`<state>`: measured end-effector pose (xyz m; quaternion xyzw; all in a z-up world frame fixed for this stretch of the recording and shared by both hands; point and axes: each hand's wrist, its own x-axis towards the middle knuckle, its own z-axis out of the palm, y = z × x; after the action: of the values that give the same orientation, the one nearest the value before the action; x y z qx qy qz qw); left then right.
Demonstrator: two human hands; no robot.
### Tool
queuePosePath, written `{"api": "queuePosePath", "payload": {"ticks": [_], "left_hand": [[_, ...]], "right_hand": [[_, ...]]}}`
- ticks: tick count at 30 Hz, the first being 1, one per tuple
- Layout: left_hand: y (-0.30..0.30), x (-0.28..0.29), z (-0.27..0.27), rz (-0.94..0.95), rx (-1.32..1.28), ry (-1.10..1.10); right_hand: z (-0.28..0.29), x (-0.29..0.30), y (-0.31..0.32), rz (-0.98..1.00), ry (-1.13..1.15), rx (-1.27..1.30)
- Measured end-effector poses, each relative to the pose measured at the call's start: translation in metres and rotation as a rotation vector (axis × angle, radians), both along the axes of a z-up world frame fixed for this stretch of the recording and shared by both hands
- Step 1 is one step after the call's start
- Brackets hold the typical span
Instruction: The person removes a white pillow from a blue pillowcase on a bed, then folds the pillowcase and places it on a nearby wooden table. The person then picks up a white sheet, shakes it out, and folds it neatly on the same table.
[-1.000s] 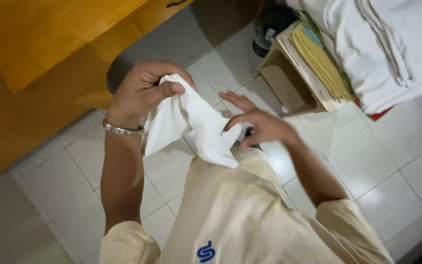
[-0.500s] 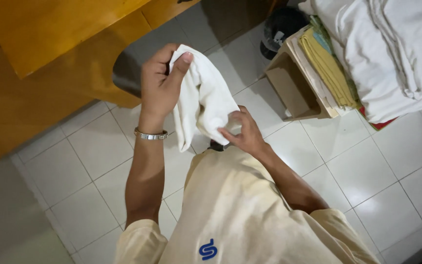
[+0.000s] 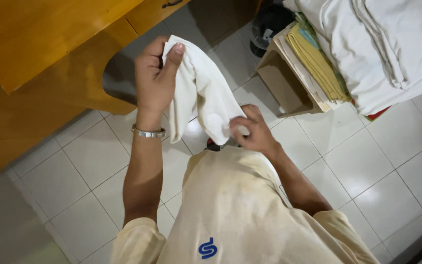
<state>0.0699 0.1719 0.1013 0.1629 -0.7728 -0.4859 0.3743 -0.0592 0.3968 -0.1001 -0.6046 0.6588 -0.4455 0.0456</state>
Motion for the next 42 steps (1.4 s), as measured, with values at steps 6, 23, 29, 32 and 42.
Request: {"api": "queuePosePath", "payload": {"ticks": [6,23,29,32,42], "left_hand": [[0.014,-0.003,0.005,0.018,0.029,0.079],[-0.027,-0.01,-0.049,0.303,-0.026,0.108],[-0.099,0.0,-0.08,0.283,-0.061,-0.134],[-0.105,-0.005,-0.092,0.32,0.135,-0.176],[-0.113,-0.01,-0.115,0.213,0.233,0.011]], "right_hand": [[0.025,0.027,-0.01,-0.081,0.061,0.103],[-0.014,-0.059,-0.027,-0.101,0.019,0.287],[0.077,-0.106,-0.013,-0.006,0.124,0.449],[0.1,-0.13,-0.018,0.023,0.162,0.541],[0.113,-0.176,0.001,0.303,-0.264,0.559]]}}
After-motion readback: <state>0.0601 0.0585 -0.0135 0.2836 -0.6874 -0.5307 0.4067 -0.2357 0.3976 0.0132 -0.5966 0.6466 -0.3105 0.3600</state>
